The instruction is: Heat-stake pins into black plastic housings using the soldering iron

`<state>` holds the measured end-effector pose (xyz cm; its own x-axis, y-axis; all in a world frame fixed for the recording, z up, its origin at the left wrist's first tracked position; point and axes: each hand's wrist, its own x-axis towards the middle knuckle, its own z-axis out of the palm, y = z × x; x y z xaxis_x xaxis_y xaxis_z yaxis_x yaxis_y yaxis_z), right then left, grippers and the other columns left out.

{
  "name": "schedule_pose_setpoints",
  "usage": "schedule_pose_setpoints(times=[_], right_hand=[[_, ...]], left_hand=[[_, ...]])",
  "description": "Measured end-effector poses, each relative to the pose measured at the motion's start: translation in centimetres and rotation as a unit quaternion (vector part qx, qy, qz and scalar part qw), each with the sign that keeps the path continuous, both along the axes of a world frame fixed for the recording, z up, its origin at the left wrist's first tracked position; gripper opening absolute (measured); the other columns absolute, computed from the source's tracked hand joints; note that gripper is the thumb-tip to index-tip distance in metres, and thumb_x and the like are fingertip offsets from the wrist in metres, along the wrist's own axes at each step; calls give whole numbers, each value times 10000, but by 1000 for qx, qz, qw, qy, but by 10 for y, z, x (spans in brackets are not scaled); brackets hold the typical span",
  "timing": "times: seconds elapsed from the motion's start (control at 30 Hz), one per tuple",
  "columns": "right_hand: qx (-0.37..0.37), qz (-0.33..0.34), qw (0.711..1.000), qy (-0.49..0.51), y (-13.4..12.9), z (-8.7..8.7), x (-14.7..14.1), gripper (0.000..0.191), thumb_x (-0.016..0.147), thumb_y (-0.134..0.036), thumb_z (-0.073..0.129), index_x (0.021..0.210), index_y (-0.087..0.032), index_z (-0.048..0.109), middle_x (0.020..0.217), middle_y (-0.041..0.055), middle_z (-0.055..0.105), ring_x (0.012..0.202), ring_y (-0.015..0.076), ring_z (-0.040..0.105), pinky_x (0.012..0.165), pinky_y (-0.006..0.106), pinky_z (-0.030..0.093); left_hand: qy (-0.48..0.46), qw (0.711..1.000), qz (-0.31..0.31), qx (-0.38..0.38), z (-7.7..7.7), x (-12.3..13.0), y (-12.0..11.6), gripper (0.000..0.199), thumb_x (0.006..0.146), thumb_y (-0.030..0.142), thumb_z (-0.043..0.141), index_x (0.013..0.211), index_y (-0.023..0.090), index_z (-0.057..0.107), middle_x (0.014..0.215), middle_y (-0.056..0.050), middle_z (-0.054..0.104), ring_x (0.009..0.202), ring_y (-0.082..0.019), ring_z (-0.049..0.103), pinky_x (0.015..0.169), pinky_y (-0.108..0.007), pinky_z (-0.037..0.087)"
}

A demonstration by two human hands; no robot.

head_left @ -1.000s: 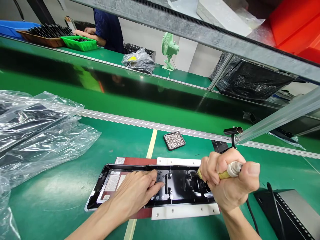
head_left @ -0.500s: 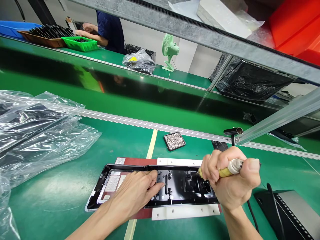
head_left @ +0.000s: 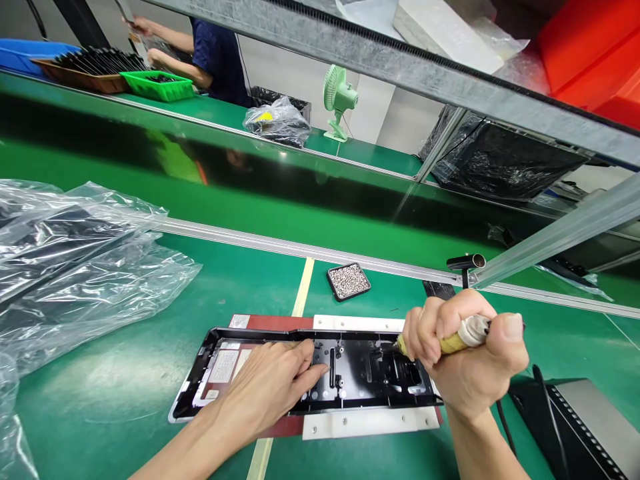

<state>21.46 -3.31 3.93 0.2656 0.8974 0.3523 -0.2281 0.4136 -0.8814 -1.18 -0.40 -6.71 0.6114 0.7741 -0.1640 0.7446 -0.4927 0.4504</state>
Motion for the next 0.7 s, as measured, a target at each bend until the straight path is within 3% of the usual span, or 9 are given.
schedule_pose_setpoints(times=[0.1,0.23,0.4,0.7], right_hand=[[6,11,1000,10,-1,6,7,502,957,-574,496,630,-219,634,416,-25,488,331,119,386,332,263,377],[47,-48,998,0,-8,20,13,511,971,-592,481,647,-233,646,419,-30,504,314,122,401,330,282,419],[35,-37,999,-3,-18,34,-2,531,967,-625,485,640,-234,637,420,-27,506,318,123,412,325,272,413],[-5,7,999,44,-19,25,-44,510,988,-553,429,640,-223,603,415,-33,480,316,115,382,321,257,384]], left_hand=[[-1,1000,1,-8,2,0,0,406,1044,454,460,720,245,333,559,34,479,542,-199,573,555,-327,168],[4,1000,7,-18,6,1,-1,411,1037,443,477,713,244,320,560,32,491,538,-196,561,560,-321,161],[12,1000,10,-24,12,3,0,400,1026,423,504,716,244,325,571,30,504,550,-200,564,563,-303,175],[-2,1000,13,-2,12,4,1,396,1011,443,530,707,238,381,586,17,558,603,-219,642,559,-319,176]])
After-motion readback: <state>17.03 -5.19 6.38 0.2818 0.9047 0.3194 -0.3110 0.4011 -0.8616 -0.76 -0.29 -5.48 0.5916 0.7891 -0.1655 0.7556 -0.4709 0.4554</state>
